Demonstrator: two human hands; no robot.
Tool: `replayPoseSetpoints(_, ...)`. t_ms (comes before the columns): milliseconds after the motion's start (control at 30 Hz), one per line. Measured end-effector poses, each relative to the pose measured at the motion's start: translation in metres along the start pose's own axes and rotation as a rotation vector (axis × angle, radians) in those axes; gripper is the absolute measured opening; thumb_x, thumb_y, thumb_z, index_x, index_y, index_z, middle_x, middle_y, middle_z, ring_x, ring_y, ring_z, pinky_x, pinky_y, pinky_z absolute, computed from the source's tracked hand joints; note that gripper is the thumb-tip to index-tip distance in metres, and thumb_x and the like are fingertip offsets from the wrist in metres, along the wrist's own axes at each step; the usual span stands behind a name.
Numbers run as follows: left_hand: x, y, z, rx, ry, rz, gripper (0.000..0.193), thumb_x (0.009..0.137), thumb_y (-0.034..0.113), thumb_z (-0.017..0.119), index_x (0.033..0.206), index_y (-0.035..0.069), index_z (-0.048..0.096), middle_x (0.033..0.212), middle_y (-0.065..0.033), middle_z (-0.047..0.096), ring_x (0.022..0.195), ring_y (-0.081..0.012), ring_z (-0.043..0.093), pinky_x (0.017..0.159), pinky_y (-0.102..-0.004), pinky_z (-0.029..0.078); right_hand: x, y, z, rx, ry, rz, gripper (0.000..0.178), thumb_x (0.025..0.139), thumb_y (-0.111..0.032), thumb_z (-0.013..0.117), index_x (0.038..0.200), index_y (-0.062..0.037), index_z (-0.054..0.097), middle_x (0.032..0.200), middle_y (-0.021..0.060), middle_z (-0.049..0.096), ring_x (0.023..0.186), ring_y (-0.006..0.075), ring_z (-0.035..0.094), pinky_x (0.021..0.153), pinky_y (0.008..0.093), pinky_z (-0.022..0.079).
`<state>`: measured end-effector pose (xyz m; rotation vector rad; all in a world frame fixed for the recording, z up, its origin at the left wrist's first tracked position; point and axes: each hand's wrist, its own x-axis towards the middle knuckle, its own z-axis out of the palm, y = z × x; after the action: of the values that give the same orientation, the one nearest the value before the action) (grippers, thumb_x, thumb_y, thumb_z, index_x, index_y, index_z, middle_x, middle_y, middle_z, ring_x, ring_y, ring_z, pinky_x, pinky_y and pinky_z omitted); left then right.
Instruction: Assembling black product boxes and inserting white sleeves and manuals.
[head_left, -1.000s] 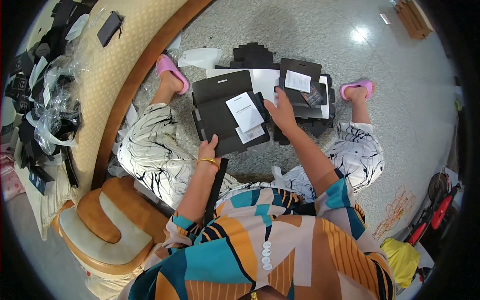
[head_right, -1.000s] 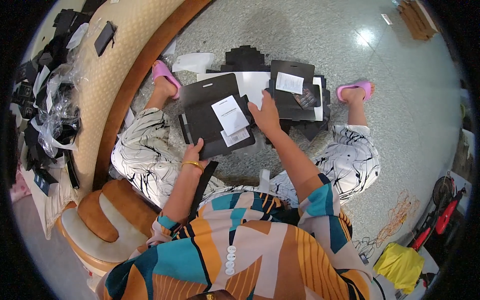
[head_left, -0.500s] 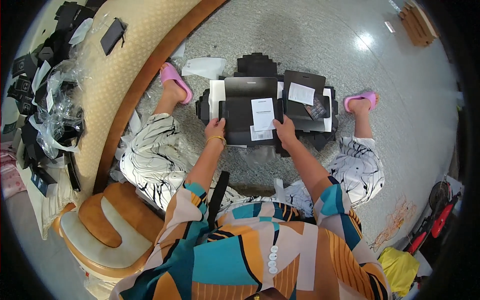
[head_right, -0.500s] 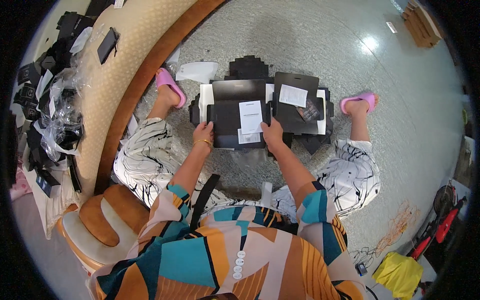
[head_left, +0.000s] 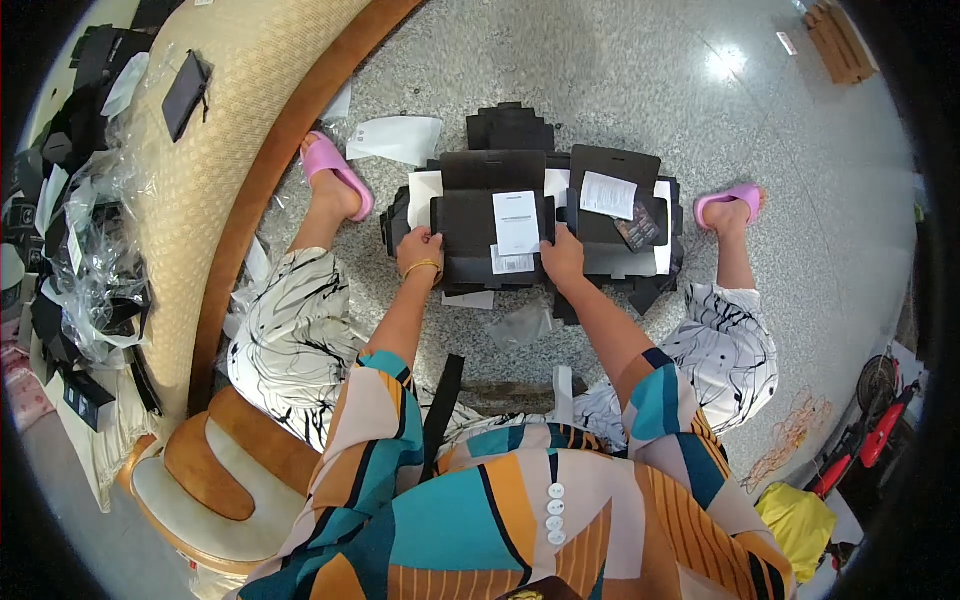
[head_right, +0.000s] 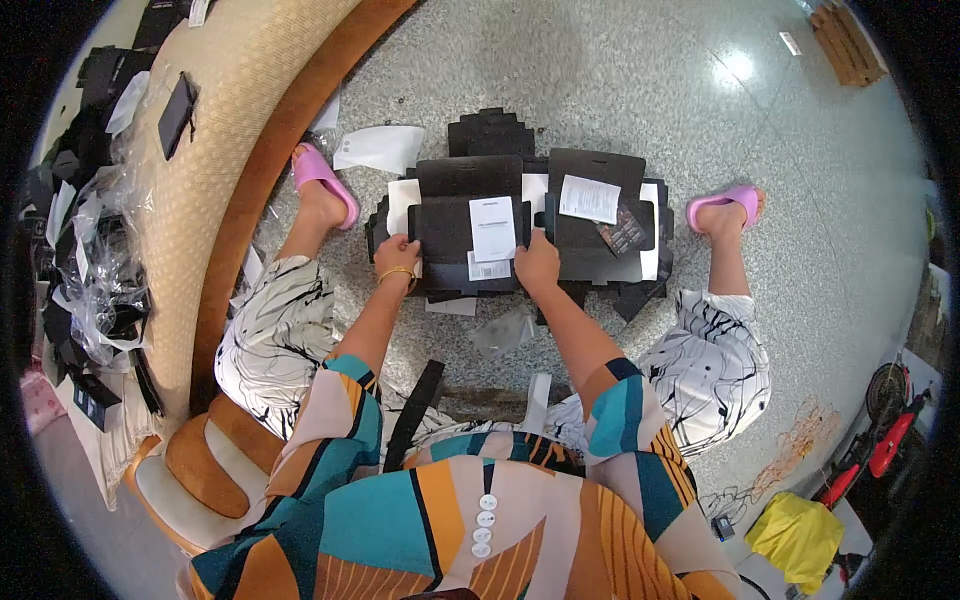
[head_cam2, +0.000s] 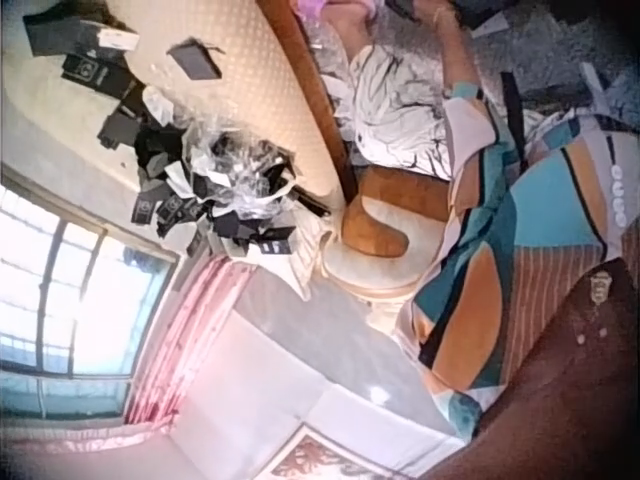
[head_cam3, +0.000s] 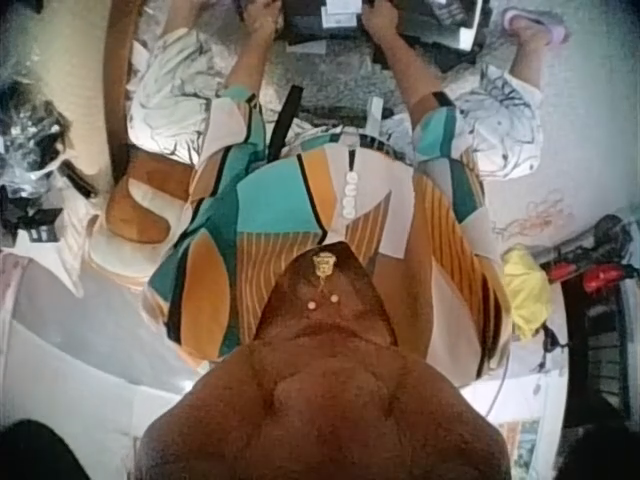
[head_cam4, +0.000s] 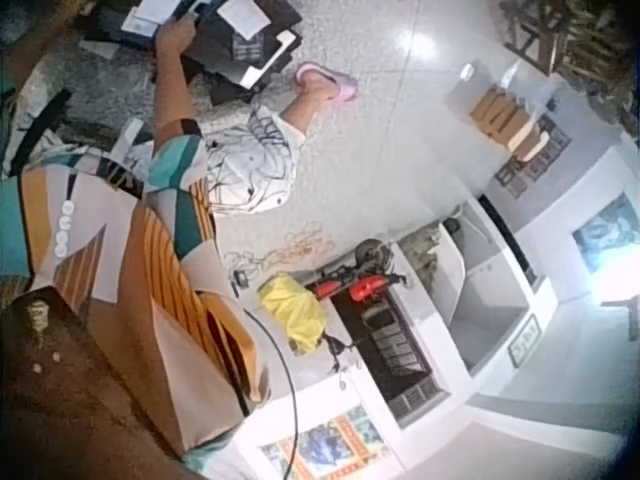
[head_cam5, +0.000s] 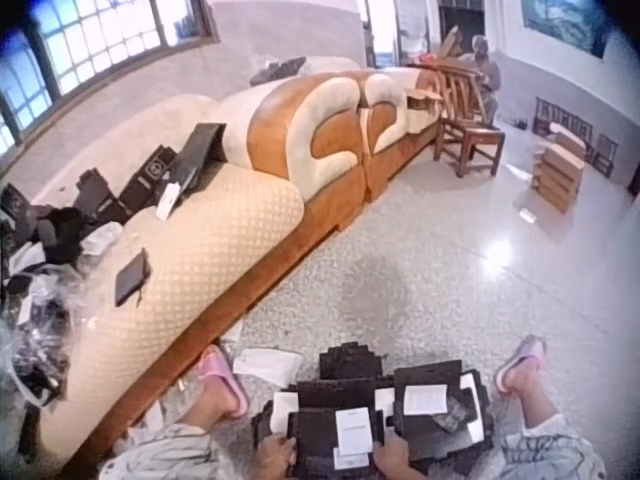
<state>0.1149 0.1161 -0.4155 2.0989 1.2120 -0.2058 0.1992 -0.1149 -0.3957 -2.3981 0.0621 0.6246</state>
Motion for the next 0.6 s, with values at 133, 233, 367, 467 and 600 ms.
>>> replayPoseSetpoints(133,-0.011,0.017,-0.008,0.017,-0.016,0.010,0.024,0.069,0.015,0.065,0.089,0.002,0.062,0.076,-0.0107,0.063,0.063,-0.0175,0.062,0.062,-0.0293,0.049,-0.005,-0.007,-0.009,-0.087,0.022,-0.006,0.032,0.072,-0.008,0.054,0.102,0.0003,0.046,0.083,0.0259,0.058,0.080,0.0420,0.056,0.071,0.0482,0.044)
replayPoseSetpoints(233,-0.012,0.012,-0.005,-0.004,0.026,0.030,0.027,0.068,0.015,0.066,0.091,0.002,0.062,0.076,-0.0114,0.063,0.063,-0.0183,0.062,0.062,-0.0305,0.049,-0.009,-0.010,-0.012,-0.110,0.031,-0.041,0.034,0.072,-0.006,0.055,0.104,0.0000,0.044,0.080,0.0256,0.058,0.078,0.0420,0.057,0.070,0.0486,0.045)
replayPoseSetpoints(367,-0.019,0.010,-0.007,-0.030,0.092,0.104,0.037,0.068,0.015,0.066,0.102,0.004,0.057,0.076,-0.0113,0.063,0.061,-0.0202,0.062,0.062,-0.0317,0.049,-0.019,-0.017,-0.022,-0.079,0.032,-0.085,0.038,0.071,-0.004,0.054,0.107,0.0024,0.042,0.086,0.0265,0.056,0.080,0.0416,0.056,0.071,0.0475,0.044)
replayPoseSetpoints(467,-0.042,0.031,-0.021,-0.090,0.175,0.128,0.051,0.067,0.013,0.066,0.114,0.007,0.048,0.093,-0.0137,0.060,0.077,-0.0245,0.061,0.070,-0.0332,0.047,-0.031,-0.019,-0.030,-0.014,0.167,-0.214,0.042,0.071,-0.002,0.054,0.110,0.0046,0.041,0.100,0.0267,0.050,0.091,0.0407,0.051,0.078,0.0439,0.043)
replayPoseSetpoints(600,-0.058,0.040,-0.027,0.188,0.231,0.615,0.063,0.065,0.013,0.068,0.121,0.008,0.041,0.120,-0.0161,0.042,0.107,-0.0318,0.043,0.088,-0.0390,0.037,-0.046,-0.027,-0.040,-0.195,0.195,-0.488,0.048,0.069,-0.001,0.055,0.114,0.0043,0.039,0.113,0.0244,0.040,0.104,0.0391,0.041,0.088,0.0425,0.036)
